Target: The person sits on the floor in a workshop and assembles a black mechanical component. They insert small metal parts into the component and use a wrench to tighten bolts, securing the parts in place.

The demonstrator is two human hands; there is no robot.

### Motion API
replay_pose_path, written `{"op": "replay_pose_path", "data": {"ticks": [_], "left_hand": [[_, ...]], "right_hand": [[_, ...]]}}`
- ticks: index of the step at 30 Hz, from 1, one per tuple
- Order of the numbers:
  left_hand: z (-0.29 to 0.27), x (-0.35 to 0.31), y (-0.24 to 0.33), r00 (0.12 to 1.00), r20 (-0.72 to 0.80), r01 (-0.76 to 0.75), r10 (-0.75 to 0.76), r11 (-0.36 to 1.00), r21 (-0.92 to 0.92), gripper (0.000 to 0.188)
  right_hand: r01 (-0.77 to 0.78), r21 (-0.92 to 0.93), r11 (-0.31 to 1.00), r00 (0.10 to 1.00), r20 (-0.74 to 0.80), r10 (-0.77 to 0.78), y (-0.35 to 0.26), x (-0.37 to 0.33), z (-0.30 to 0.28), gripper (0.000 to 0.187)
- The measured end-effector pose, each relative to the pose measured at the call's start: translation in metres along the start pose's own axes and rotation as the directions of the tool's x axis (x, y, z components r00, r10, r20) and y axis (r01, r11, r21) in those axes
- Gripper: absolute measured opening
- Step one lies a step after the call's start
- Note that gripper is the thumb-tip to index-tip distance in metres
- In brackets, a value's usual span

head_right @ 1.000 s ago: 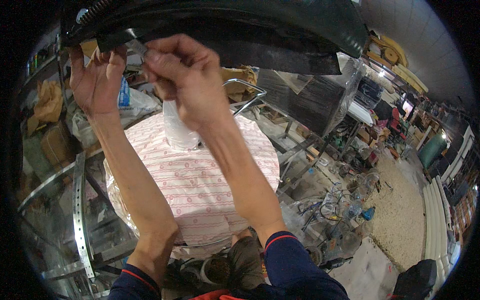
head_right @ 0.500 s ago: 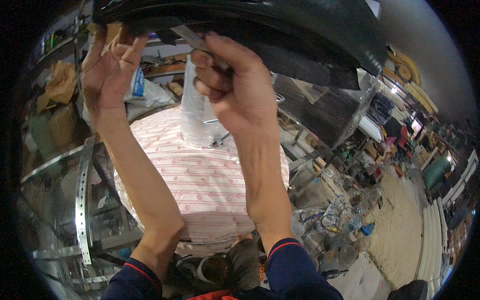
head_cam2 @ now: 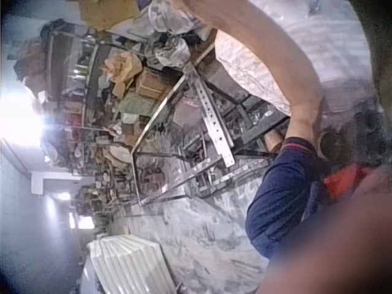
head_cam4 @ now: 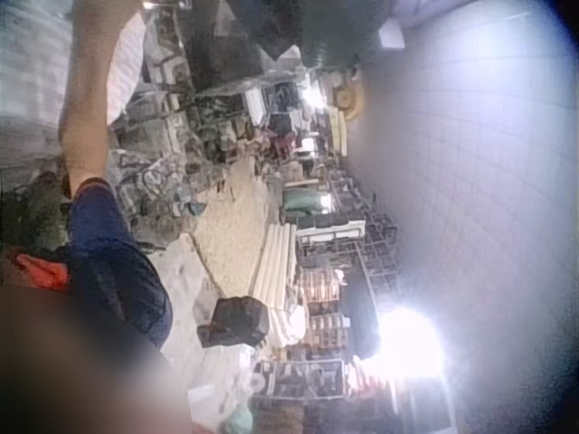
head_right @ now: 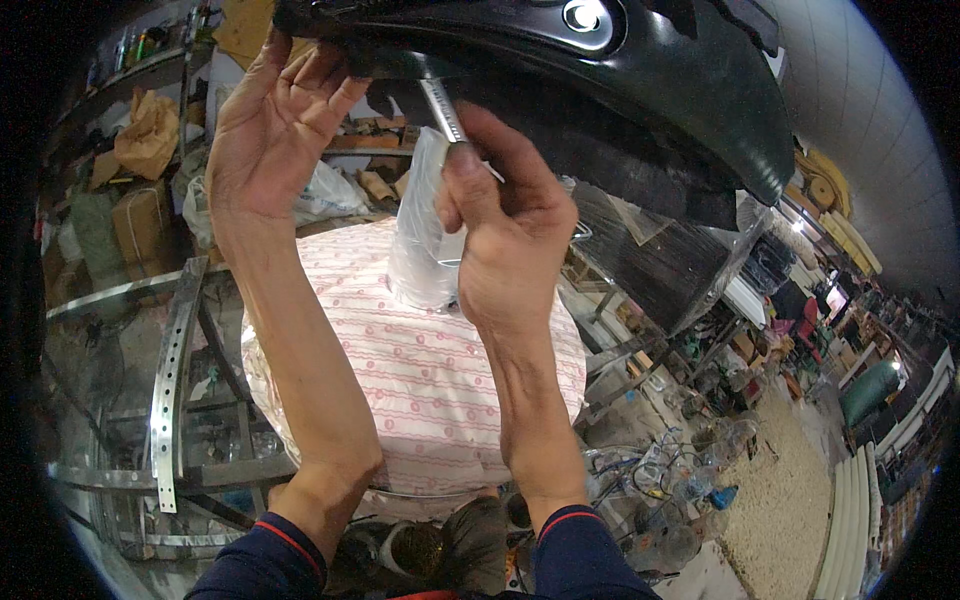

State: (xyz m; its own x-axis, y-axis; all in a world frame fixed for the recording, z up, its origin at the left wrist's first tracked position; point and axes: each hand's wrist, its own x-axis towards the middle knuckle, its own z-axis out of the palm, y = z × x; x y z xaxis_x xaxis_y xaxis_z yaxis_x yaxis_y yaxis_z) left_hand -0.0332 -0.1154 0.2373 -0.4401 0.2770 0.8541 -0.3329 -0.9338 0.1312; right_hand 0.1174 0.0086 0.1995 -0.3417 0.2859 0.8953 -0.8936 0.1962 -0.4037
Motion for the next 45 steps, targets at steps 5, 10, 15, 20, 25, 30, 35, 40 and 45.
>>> {"op": "replay_pose_path", "data": {"ticks": [5,10,15,20,25,30,35,40,45], "left_hand": [[-0.029,0.006,0.015,0.986,0.165,0.023,-0.031,0.999,0.049,0.035],[-0.013,-0.003,0.013,0.999,0.048,-0.034,0.026,0.986,0.164,0.034],[-0.007,-0.006,0.015,0.998,0.009,-0.060,0.059,0.976,0.211,0.030],[-0.018,-0.001,0.021,0.992,0.114,0.052,-0.063,0.994,0.095,0.032],[-0.007,-0.003,0.018,0.988,0.147,0.029,-0.049,0.991,0.134,0.037],[-0.002,-0.011,0.013,0.996,0.044,-0.084,0.073,0.926,0.367,0.041],[-0.005,-0.015,0.018,0.985,0.151,0.090,-0.081,0.994,-0.055,0.045],[-0.010,-0.014,0.021,0.978,0.190,0.099,-0.081,0.991,-0.086,0.042],[-0.024,0.005,0.020,0.896,0.409,0.275,-0.175,0.940,-0.201,0.042]], "right_hand": [[-0.016,-0.194,0.981,0.999,-0.037,0.009,0.010,-0.003,0.003,0.021],[0.012,-0.326,0.945,0.996,-0.075,-0.038,0.011,-0.003,0.003,0.018],[0.081,-0.403,0.911,0.985,-0.107,-0.135,0.010,-0.010,0.015,0.016],[0.075,-0.284,0.956,0.993,-0.061,-0.096,0.023,-0.001,0.007,0.017],[0.077,-0.158,0.984,0.996,-0.025,-0.082,0.027,0.010,0.004,0.020],[-0.003,-0.143,0.990,0.999,-0.041,-0.003,0.019,0.006,0.008,0.022],[-0.005,0.003,1.000,1.000,-0.005,0.005,0.027,0.006,0.004,0.021],[-0.060,0.065,0.996,0.998,0.010,0.059,0.030,0.001,0.010,0.020],[-0.043,0.030,0.999,0.999,-0.009,0.043,0.031,-0.004,0.019,0.020]]}}
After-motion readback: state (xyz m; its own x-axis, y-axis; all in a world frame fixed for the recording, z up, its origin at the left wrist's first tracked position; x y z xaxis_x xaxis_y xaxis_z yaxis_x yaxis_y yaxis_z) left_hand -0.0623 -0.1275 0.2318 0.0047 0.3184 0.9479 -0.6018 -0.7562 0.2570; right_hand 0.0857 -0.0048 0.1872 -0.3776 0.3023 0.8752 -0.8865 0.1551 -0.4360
